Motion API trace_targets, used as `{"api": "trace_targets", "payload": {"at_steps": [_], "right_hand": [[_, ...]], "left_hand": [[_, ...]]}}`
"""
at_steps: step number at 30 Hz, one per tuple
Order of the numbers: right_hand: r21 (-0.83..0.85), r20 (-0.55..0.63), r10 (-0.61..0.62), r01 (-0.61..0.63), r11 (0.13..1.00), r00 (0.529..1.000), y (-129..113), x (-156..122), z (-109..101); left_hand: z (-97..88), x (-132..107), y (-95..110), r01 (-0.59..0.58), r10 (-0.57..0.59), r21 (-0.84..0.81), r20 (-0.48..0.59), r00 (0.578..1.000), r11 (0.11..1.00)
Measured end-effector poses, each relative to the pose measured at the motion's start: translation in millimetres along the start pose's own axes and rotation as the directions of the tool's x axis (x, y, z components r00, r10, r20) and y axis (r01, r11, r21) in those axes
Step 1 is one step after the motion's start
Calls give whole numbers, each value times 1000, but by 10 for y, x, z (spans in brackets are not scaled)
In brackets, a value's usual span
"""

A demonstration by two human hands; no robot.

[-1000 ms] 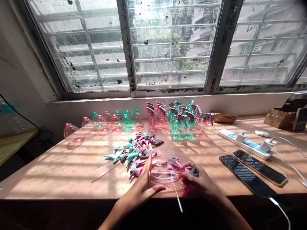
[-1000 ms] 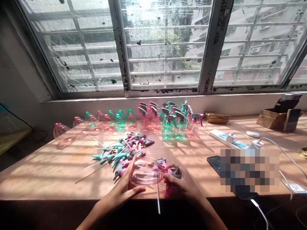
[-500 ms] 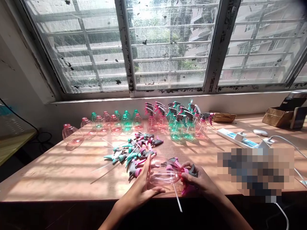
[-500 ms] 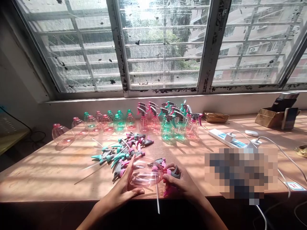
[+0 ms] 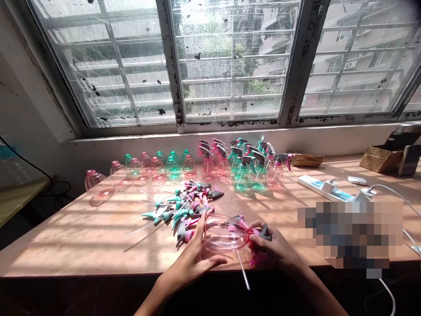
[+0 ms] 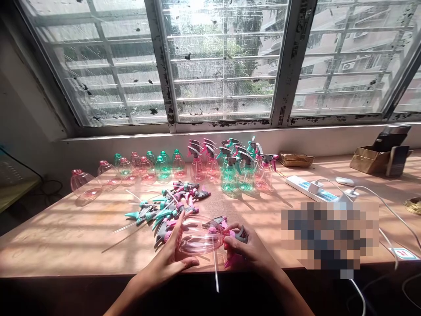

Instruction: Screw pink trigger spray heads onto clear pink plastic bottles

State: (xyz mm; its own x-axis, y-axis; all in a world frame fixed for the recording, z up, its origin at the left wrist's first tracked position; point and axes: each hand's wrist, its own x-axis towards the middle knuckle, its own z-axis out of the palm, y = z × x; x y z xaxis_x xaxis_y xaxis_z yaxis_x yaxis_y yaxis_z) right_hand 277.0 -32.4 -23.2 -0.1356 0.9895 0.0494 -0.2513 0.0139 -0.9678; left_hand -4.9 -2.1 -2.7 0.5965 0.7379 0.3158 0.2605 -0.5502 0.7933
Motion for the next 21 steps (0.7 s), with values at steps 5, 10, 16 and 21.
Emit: {"api": "trace_targets", "payload": {"at_steps": [5, 10, 16, 21], "right_hand": [[-19, 2, -10, 10, 1000, 1000, -8, 6, 5], [5, 0, -9, 9, 1000, 1000, 0, 6, 14], [-53, 9, -9, 10, 999, 1000, -1, -7, 10], [-29, -11, -6, 5, 1000, 1000, -45, -33, 18]], "left_hand": [[1, 21, -4, -9, 9, -16, -8, 1000, 1000], [26, 11, -13, -14, 13, -76, -20, 1000, 997], [-3, -3, -3, 20, -20, 8, 24, 1000, 1000], [1, -4, -4, -22, 22, 34, -18, 1000, 999]]}}
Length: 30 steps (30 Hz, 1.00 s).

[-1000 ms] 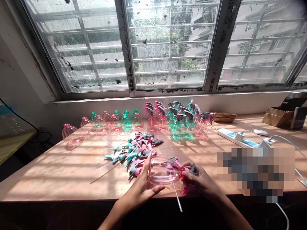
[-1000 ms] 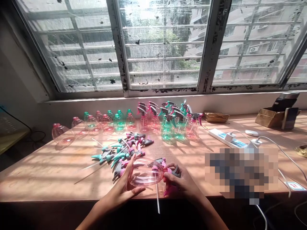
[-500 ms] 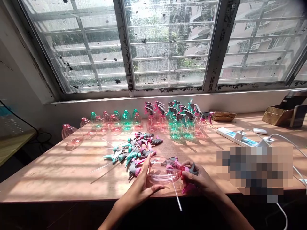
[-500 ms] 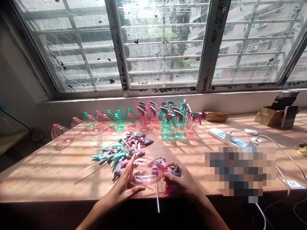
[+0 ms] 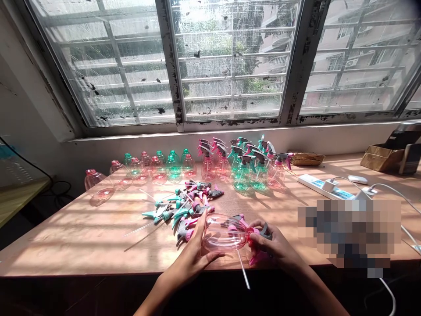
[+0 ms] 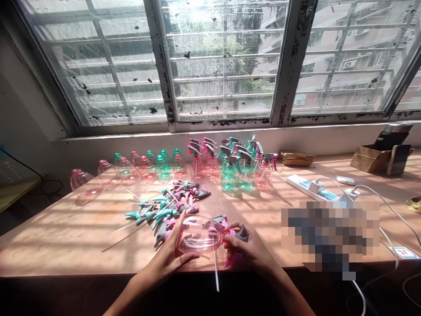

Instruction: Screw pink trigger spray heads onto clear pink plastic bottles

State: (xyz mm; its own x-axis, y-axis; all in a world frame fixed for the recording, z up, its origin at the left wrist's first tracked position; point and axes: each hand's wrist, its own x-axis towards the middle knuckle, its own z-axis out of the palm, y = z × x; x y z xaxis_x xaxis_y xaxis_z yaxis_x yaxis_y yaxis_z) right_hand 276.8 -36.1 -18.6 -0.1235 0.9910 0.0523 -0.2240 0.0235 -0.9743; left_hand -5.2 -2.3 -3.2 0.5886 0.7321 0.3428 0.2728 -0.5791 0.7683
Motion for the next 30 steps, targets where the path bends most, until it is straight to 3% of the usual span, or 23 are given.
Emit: {"api": "trace_targets", "payload": {"at_steps": [10, 18, 26, 30], "right_hand": [[-31, 18, -7, 8, 999, 1000, -15, 1, 2], [-38, -6, -1, 1, 999, 1000, -14, 1, 4], [-52, 5, -2, 2, 999, 1000, -28, -3, 22], [-55, 3, -3, 3, 998, 1000, -34, -8, 21]], "left_hand": [[5, 8, 47, 12, -11, -23, 44, 999, 1000], [19, -2, -63, -21, 21, -24, 11, 1000, 999], [-10, -17, 168, 28, -30, 37, 66, 997, 999], [-13, -17, 142, 37, -38, 12, 73, 997, 999]]}}
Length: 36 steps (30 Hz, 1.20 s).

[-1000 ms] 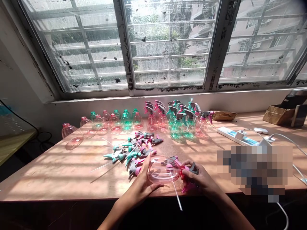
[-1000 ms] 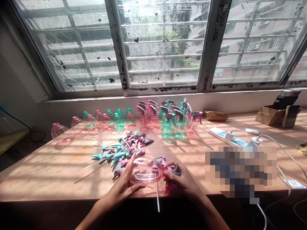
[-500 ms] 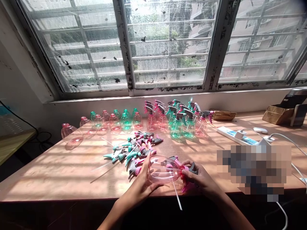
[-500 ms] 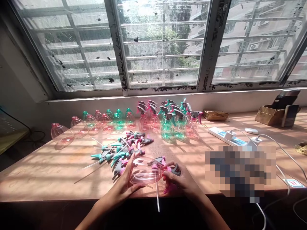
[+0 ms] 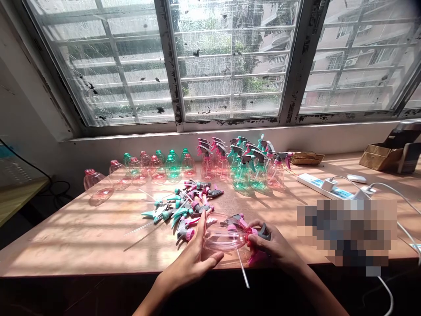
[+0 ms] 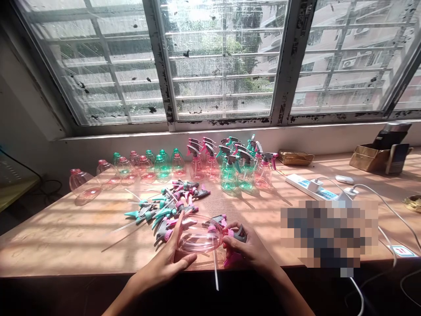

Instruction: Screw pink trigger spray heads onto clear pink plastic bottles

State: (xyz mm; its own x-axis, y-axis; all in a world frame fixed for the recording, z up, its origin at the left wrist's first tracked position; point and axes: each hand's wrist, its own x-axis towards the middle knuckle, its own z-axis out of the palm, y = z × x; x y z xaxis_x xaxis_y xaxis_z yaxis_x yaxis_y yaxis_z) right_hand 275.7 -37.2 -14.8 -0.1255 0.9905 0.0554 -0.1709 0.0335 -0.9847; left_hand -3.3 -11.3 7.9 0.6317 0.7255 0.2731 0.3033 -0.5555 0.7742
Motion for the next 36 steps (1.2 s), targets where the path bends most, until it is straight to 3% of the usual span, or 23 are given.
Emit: {"api": "trace_targets", "payload": {"at_steps": [7, 14, 22, 29, 36], "right_hand": [[76, -1, 27, -27, 997, 1000, -8, 2, -3], [-5, 4, -8, 8, 1000, 1000, 27, 11, -20], [73, 20, 9, -10, 997, 1000, -17, 20, 15], [-7, 6, -13, 13, 1000, 1000, 49, 21, -27], [28, 40, 3, -4, 1000, 999, 9, 8, -18]], "left_hand": [[17, 6, -124, -71, 71, -8, -33, 997, 997], [17, 15, -67, -6, 6, 8, -19, 1000, 1000], [28, 24, -153, -80, 80, 12, -40, 996, 997], [17, 22, -90, -22, 22, 12, -33, 999, 1000], [42, 17, -254, -91, 92, 17, -56, 994, 996]]}}
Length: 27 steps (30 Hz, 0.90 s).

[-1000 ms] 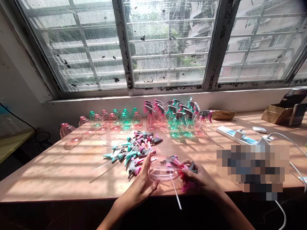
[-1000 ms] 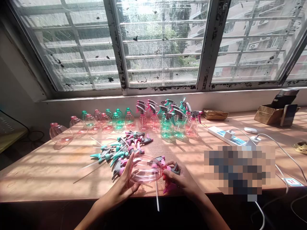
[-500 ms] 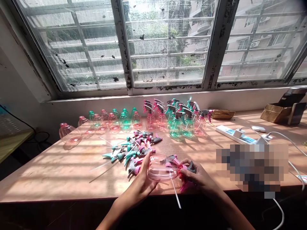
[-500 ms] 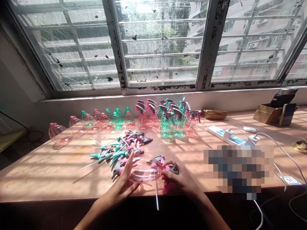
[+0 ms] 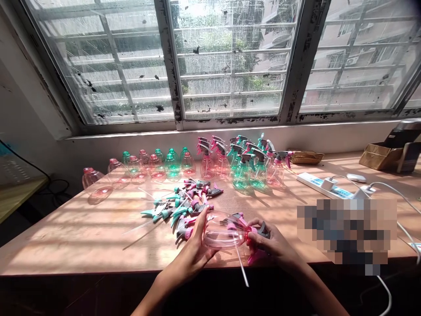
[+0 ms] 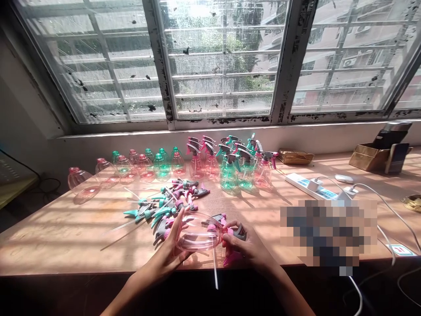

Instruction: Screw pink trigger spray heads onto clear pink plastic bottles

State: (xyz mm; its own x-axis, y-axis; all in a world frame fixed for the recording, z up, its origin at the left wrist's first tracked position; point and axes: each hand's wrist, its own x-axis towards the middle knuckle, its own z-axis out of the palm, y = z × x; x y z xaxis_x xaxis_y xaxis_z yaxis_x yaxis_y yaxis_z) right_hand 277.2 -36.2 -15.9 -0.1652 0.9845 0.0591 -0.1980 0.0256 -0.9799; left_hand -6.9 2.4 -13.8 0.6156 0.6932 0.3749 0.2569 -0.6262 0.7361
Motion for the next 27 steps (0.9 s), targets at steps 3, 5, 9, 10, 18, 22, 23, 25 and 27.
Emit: {"api": "trace_targets", "payload": {"at_steps": [3, 5, 9, 10, 18, 22, 23, 25, 27], "right_hand": [[0, -4, 3, -3, 1000, 1000, 3, -7, -6], [-6, -5, 2, -2, 1000, 1000, 19, -2, -15], [-24, -21, -13, 13, 1000, 1000, 52, 19, -26], [-11, -17, -11, 10, 1000, 1000, 54, 22, -25], [21, -11, 8, -8, 1000, 1000, 50, 14, -26], [-23, -5, -7, 7, 1000, 1000, 65, 16, -40], [-32, -11, -13, 13, 999, 1000, 65, 17, -40], [-30, -20, -19, 18, 999, 1000, 59, 20, -35], [-11, -22, -18, 18, 1000, 1000, 49, 21, -27]], "left_hand": [[-8, 0, 49, 46, -45, -28, 35, 998, 999], [-19, 9, 121, 76, -75, -22, 39, 996, 997], [-31, 23, 180, 56, -57, 5, 25, 998, 998], [-30, 23, 163, 48, -48, 4, 25, 999, 999], [-7, 14, 68, 30, -30, -33, 14, 999, 999], [-27, 34, 176, 70, -70, 1, 14, 997, 998], [-30, 36, 183, 61, -61, 11, 12, 998, 998], [-29, 34, 164, 38, -38, 35, 7, 999, 999], [-19, 28, 117, 16, -16, 36, -4, 1000, 999]]}}
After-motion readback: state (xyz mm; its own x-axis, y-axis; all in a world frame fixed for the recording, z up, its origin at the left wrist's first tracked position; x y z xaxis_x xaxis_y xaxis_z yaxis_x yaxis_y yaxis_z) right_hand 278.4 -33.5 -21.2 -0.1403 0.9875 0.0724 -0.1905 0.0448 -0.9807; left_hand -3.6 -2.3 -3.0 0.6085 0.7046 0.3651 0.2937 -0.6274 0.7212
